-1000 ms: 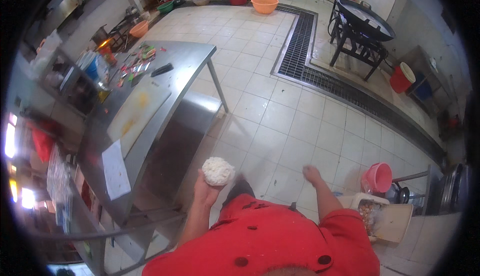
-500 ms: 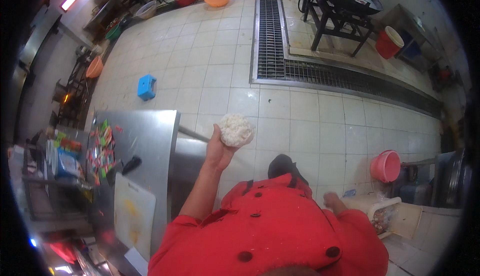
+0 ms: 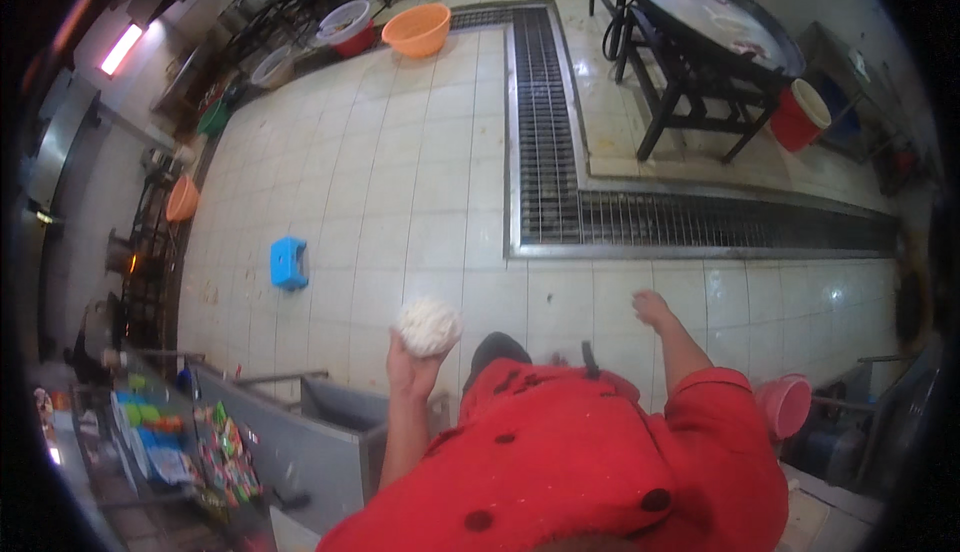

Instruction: The person assembles a layered food item by hand, starting with a white rice cake base, adding red sauce, fried chicken, and yellow fried pieces. The person uses a ladle to scoop sauce and places toppings by hand in a commercial kitchen.

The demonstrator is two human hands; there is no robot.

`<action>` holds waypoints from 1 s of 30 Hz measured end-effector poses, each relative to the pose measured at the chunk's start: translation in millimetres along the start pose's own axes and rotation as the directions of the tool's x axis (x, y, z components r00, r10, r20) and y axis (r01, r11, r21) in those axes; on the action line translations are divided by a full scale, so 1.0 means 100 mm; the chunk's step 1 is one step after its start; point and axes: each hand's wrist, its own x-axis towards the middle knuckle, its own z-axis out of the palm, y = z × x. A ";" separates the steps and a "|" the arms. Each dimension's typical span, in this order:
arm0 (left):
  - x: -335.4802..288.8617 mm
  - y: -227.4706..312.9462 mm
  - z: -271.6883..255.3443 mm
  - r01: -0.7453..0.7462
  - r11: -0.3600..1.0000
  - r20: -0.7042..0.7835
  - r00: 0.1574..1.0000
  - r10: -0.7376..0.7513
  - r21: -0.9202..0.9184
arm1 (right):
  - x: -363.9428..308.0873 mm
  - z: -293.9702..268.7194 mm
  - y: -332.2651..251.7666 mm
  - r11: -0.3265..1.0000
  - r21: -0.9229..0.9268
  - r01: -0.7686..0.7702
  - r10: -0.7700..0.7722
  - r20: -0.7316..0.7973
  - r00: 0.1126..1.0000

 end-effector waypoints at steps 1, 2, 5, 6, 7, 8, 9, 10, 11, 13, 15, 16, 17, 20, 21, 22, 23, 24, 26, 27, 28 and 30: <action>0.26 0.09 0.04 0.000 1.000 0.013 1.000 0.001 -0.023 | 0.43 -0.08 -0.40 0.977 -0.120 0.177 -0.188 -0.092 0.978; 0.48 0.20 0.01 -0.040 0.999 -0.028 0.999 0.039 -0.036 | 0.74 -0.08 -1.12 0.962 -0.113 0.247 -0.255 -0.067 0.965; 1.20 0.49 -0.07 -0.099 0.990 -0.112 0.990 0.088 -0.096 | 1.28 -0.18 -2.55 0.953 -0.027 0.302 -0.302 0.016 0.953; 1.50 0.57 -0.07 -0.096 0.989 -0.108 0.991 0.084 -0.115 | 1.45 -0.19 -2.76 0.957 0.025 0.291 -0.291 0.042 0.956; 1.83 0.70 0.02 -0.096 0.985 -0.097 0.992 0.083 -0.141 | 1.65 -0.21 -2.84 0.957 -0.012 0.289 -0.289 0.024 0.957; 2.17 0.85 0.12 -0.066 0.992 -0.077 0.995 0.058 -0.104 | 1.77 -0.17 -2.84 0.957 -0.047 0.285 -0.285 0.006 0.958; 2.52 0.92 0.30 -0.032 0.996 -0.050 0.998 0.028 -0.083 | 1.92 -0.23 -2.70 0.956 -0.100 0.277 -0.280 -0.021 0.960; 2.87 1.04 0.49 0.002 0.999 -0.022 1.000 -0.004 -0.050 | 2.11 -0.25 -2.46 0.965 -0.167 0.201 -0.203 0.006 0.979; 3.25 1.14 0.70 0.036 0.999 0.034 0.999 -0.036 -0.022 | 2.22 -0.27 -2.19 0.965 -0.232 0.123 -0.120 0.027 0.992; 3.91 1.34 1.02 0.055 0.998 0.099 0.993 -0.059 0.036 | 2.27 -0.28 -1.93 0.946 -0.323 -0.004 0.049 0.132 0.990; 4.66 1.44 1.46 0.094 0.991 0.154 0.982 -0.108 0.097 | 2.24 -0.34 -1.21 0.765 -0.643 0.038 0.163 0.250 0.954; 5.00 1.49 1.67 0.109 0.986 0.182 0.975 -0.130 0.124 | 2.24 -0.39 -0.91 0.480 -0.822 0.307 0.202 0.443 0.873; 5.32 1.52 1.81 0.109 0.984 0.185 0.974 -0.134 0.140 | 2.18 -0.37 -0.95 0.582 -0.754 0.306 0.162 0.476 0.864; 6.22 1.54 2.22 0.158 0.983 0.248 0.953 -0.177 0.095 | 2.23 -0.55 -0.67 0.845 -0.481 -0.235 0.418 0.320 0.850; 6.51 1.54 2.31 0.178 0.982 0.275 0.943 -0.189 0.064 | 2.47 -0.62 -0.66 0.868 -0.447 -0.218 0.390 0.340 0.856; 6.79 1.55 2.40 0.204 0.978 0.298 0.932 -0.204 0.033 | 2.66 -0.70 -0.72 0.888 -0.411 -0.203 0.364 0.361 0.859; 7.03 1.57 2.45 0.209 0.978 0.278 0.938 -0.206 0.020 | 2.95 -0.87 -0.80 0.872 -0.482 0.089 0.169 0.467 0.868; 7.29 1.51 2.57 0.211 0.977 0.278 0.937 -0.214 0.039 | 3.41 -0.89 -1.19 0.887 -0.454 -0.085 0.298 0.424 0.855; 7.72 1.58 2.74 0.213 0.976 0.226 0.950 -0.217 0.045 | 4.20 -1.14 -2.01 0.804 -0.402 -0.439 0.575 0.331 0.749; 7.93 1.64 2.77 0.186 0.982 0.205 0.960 -0.191 0.046 | 4.59 -1.35 -2.54 0.870 -0.466 0.163 0.083 0.464 0.882; 8.13 1.72 2.79 0.178 0.984 0.189 0.965 -0.179 0.022 | 5.22 -1.42 -3.00 0.803 -0.179 -0.569 0.596 0.293 0.748; 8.59 1.94 2.69 0.202 0.974 0.154 0.971 -0.185 -0.102 | 6.71 -1.84 -2.84 0.644 -0.765 0.025 0.346 0.320 0.882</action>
